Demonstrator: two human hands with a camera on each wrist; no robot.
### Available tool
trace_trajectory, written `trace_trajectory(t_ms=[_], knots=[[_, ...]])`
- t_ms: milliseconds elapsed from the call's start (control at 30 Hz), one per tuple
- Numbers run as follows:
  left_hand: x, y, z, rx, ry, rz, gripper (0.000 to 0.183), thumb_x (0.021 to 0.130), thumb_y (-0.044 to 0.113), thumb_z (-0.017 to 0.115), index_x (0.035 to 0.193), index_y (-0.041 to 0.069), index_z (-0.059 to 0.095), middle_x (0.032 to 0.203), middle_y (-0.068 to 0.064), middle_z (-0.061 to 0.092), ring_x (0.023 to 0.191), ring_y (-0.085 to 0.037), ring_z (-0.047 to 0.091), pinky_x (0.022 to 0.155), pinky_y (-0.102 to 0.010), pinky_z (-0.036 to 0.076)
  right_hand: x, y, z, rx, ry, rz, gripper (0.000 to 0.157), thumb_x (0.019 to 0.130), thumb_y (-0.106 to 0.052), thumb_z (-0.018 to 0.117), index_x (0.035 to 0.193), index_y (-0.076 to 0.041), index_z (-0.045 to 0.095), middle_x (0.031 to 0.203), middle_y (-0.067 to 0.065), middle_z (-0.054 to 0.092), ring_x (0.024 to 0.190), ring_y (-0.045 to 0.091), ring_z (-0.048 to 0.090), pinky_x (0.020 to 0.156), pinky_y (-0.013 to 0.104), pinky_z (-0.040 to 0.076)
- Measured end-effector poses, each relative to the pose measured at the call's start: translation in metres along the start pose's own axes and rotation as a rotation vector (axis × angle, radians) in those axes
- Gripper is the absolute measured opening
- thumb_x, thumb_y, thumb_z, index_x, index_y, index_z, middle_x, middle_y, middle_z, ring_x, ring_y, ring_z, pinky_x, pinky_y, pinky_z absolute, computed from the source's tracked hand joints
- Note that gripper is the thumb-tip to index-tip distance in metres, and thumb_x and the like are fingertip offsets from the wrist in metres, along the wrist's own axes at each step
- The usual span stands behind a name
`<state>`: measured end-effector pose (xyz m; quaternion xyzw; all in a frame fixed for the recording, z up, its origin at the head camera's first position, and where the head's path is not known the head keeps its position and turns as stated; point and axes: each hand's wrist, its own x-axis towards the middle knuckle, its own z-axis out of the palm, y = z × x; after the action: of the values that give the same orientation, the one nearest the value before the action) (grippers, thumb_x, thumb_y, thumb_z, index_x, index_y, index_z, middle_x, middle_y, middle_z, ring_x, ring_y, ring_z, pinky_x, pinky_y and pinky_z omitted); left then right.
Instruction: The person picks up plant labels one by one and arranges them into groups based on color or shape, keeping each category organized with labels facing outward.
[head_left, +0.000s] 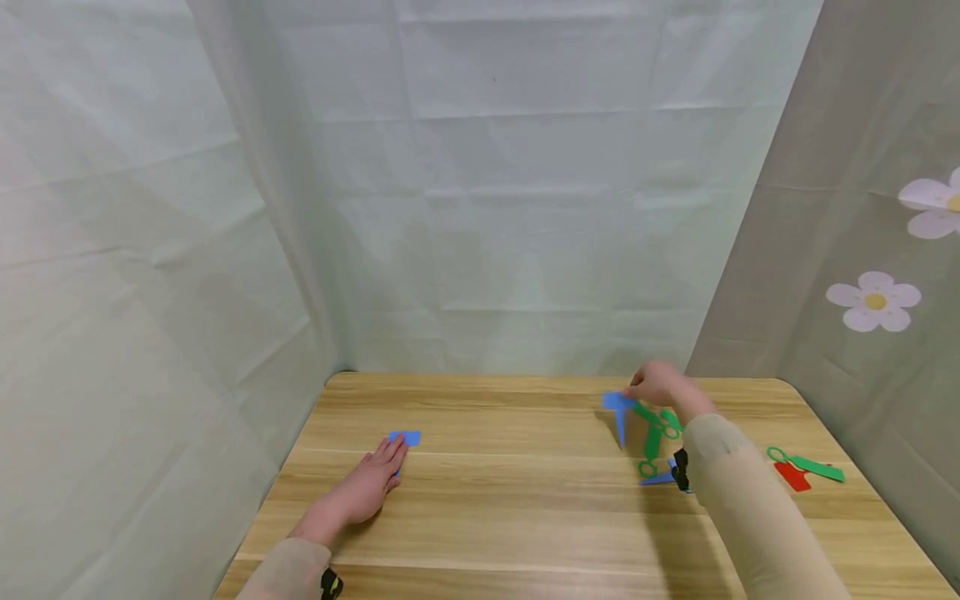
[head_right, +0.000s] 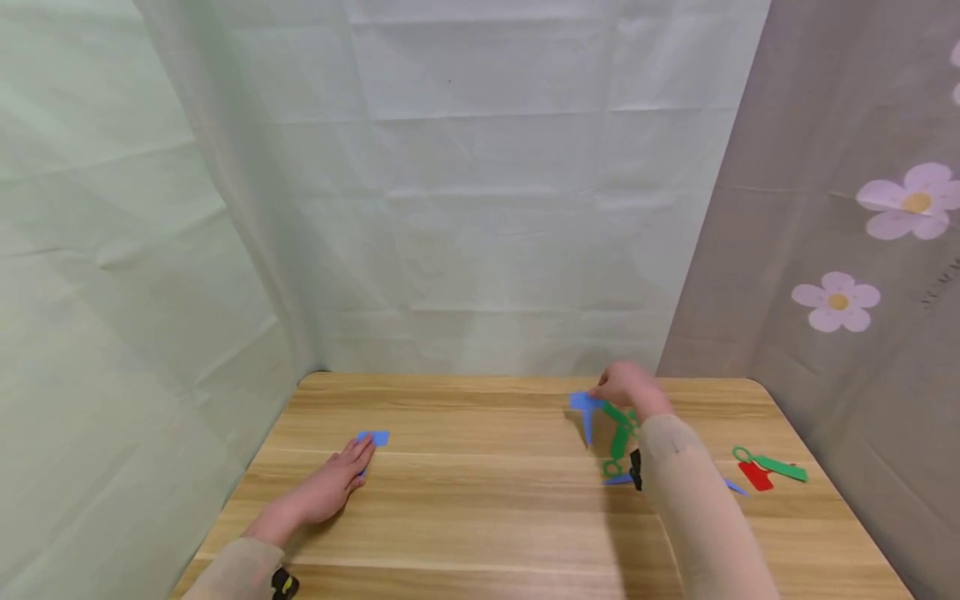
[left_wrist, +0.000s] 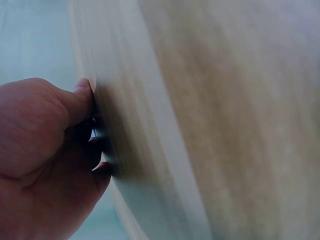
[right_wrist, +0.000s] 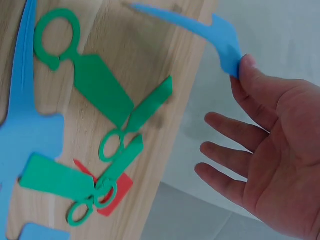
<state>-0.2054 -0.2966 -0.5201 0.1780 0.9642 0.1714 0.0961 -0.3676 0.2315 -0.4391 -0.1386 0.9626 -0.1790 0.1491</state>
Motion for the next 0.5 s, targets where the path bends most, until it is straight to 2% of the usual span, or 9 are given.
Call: trace_trajectory(t_ms=[200,300,500], knots=[[0.000,-0.004,0.004,-0.038,0.025,0.021,0.056,0.111,0.007,0.054,0.159,-0.015,0.035,0.169,-0.035,0.026,0.156,-0.056,0.020,0.122,-0.075,0.021,0.000,-0.012,0.012,0.040,-0.015,-0.023,0.042,0.107,-0.033,0.067,0.120,0.006,0.076,0.120,0.022,0.074,0.111,0.041,0.069,0.093,0.056,0.058],[0.003,-0.014,0.011,-0.041,0.048,0.046,0.056,0.111,0.008,0.053,0.159,-0.015,0.034,0.169,-0.035,0.025,0.155,-0.057,0.019,0.120,-0.077,0.020,0.001,-0.016,0.018,0.074,-0.016,-0.043,0.042,0.107,-0.032,0.067,0.121,0.006,0.076,0.118,0.022,0.075,0.107,0.039,0.070,0.091,0.054,0.059],[0.009,-0.032,0.026,-0.058,0.091,0.068,0.057,0.113,0.011,0.051,0.161,-0.012,0.033,0.171,-0.031,0.023,0.157,-0.054,0.016,0.121,-0.076,0.020,0.006,-0.023,0.031,0.172,-0.015,-0.069,0.036,0.106,-0.033,0.068,0.117,0.000,0.078,0.115,0.013,0.075,0.096,0.026,0.067,0.083,0.046,0.058]])
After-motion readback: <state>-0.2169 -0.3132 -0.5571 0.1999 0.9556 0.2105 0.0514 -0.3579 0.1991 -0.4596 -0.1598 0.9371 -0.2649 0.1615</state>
